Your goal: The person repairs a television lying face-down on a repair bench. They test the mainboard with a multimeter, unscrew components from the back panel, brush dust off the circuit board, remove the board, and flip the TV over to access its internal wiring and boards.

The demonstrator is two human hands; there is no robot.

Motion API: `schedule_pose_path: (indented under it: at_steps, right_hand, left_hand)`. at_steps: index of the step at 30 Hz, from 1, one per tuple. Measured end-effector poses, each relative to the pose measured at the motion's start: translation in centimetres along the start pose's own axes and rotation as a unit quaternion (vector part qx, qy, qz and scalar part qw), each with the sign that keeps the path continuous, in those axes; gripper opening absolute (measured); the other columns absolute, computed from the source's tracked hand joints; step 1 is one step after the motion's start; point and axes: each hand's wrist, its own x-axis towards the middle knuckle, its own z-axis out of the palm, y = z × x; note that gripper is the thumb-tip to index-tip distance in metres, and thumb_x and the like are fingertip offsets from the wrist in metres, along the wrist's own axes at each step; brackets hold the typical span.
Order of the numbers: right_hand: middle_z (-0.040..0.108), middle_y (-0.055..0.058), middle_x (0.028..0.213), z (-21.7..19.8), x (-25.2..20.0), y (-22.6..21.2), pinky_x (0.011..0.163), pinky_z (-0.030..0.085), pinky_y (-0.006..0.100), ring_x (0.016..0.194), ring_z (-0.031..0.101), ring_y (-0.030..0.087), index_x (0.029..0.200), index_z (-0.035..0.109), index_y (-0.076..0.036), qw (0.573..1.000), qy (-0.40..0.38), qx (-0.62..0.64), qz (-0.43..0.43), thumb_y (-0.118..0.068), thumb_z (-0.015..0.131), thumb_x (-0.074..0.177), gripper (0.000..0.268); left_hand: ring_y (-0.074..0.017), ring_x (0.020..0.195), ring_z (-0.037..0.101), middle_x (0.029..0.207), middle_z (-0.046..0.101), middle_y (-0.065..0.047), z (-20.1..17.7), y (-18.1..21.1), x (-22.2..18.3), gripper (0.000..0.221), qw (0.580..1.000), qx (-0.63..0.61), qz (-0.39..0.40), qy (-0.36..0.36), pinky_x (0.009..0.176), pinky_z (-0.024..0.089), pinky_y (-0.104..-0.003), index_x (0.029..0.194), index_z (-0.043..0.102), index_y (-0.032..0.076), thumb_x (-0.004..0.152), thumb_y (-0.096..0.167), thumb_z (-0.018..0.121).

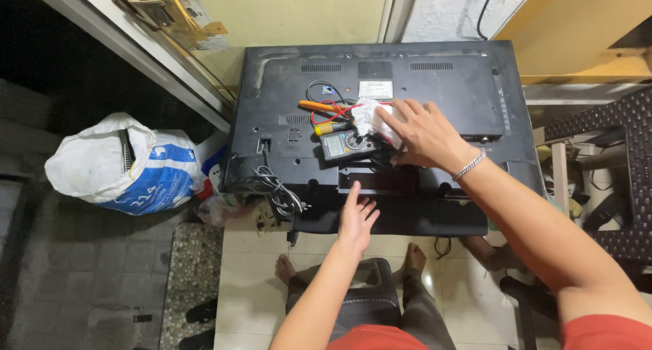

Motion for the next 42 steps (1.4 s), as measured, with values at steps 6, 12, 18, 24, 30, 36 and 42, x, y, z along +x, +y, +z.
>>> schedule_pose_path:
  at_steps: [6,12,18,24,30,36,42]
  right_hand:
    - [0.038,0.018,0.155,1.3,-2.3,1.1,0.105,0.038,0.056,0.141,0.039,0.039,0.153,0.034,-0.013,0.998,-0.019,-0.009,0.054,-0.048,0.093,0.055,0.120]
    - [0.036,0.024,0.153,1.1,-3.1,2.5,0.108,0.033,0.059,0.140,0.036,0.045,0.152,0.036,-0.008,0.989,0.057,0.139,-0.001,-0.038,0.091,0.065,0.107]
    - [0.072,0.013,0.101,0.8,-9.7,-4.4,0.079,0.057,0.041,0.094,0.071,0.031,0.109,0.066,-0.005,0.906,0.307,0.290,-0.011,-0.014,0.078,0.086,0.027]
    - [0.065,0.019,0.126,16.2,-14.5,-12.1,0.099,0.051,0.049,0.119,0.063,0.040,0.116,0.067,-0.004,0.930,0.265,0.250,-0.048,-0.020,0.074,0.083,0.037]
    - [0.058,0.031,0.122,24.9,-12.2,-9.0,0.098,0.048,0.055,0.111,0.059,0.046,0.125,0.061,0.009,0.965,0.175,0.047,0.187,-0.056,0.060,0.086,0.076]
    - [0.054,0.026,0.145,27.5,-8.9,-5.6,0.100,0.052,0.049,0.125,0.060,0.042,0.148,0.052,-0.003,0.957,0.007,0.136,0.255,-0.063,0.051,0.099,0.078]
    - [0.058,0.021,0.142,30.1,-4.5,-3.8,0.105,0.042,0.049,0.128,0.055,0.041,0.136,0.063,-0.007,0.969,0.203,0.127,0.061,-0.046,0.056,0.096,0.056]
  left_hand:
    - [-0.0318,0.139,0.044,0.148,0.049,-0.015,0.3,1.2,2.3,0.076,0.998,-0.056,-0.017,0.002,0.117,0.031,-0.051,0.145,0.048,0.012,0.084,0.052,0.072]
    - [-0.0261,0.128,0.056,0.133,0.061,-0.010,0.2,0.7,2.8,0.057,0.990,-0.135,0.039,-0.014,0.114,0.041,-0.049,0.132,0.059,0.005,0.088,0.034,0.078]
    - [-0.0286,0.120,0.065,0.125,0.068,-0.013,-0.1,1.0,1.6,0.051,0.992,-0.092,0.074,-0.035,0.106,0.052,-0.047,0.125,0.062,0.001,0.090,0.035,0.074]
    - [-0.0309,0.109,0.071,0.116,0.072,-0.017,-1.2,0.1,1.9,0.052,0.987,-0.061,0.135,-0.059,0.100,0.058,-0.047,0.119,0.061,-0.010,0.097,0.037,0.069]
    - [-0.0290,0.116,0.067,0.125,0.067,-0.015,-2.2,-0.2,1.7,0.047,0.975,-0.054,0.177,-0.122,0.103,0.054,-0.047,0.124,0.060,-0.004,0.100,0.036,0.061]
    - [-0.0324,0.122,0.064,0.132,0.063,-0.017,-3.2,-0.8,3.0,0.049,0.946,-0.070,0.215,-0.234,0.107,0.051,-0.049,0.131,0.056,-0.007,0.103,0.034,0.055]
    - [-0.0387,0.123,0.061,0.131,0.062,-0.021,-3.9,-1.1,5.0,0.049,0.946,-0.076,0.209,-0.238,0.105,0.051,-0.052,0.132,0.054,-0.006,0.103,0.033,0.055]
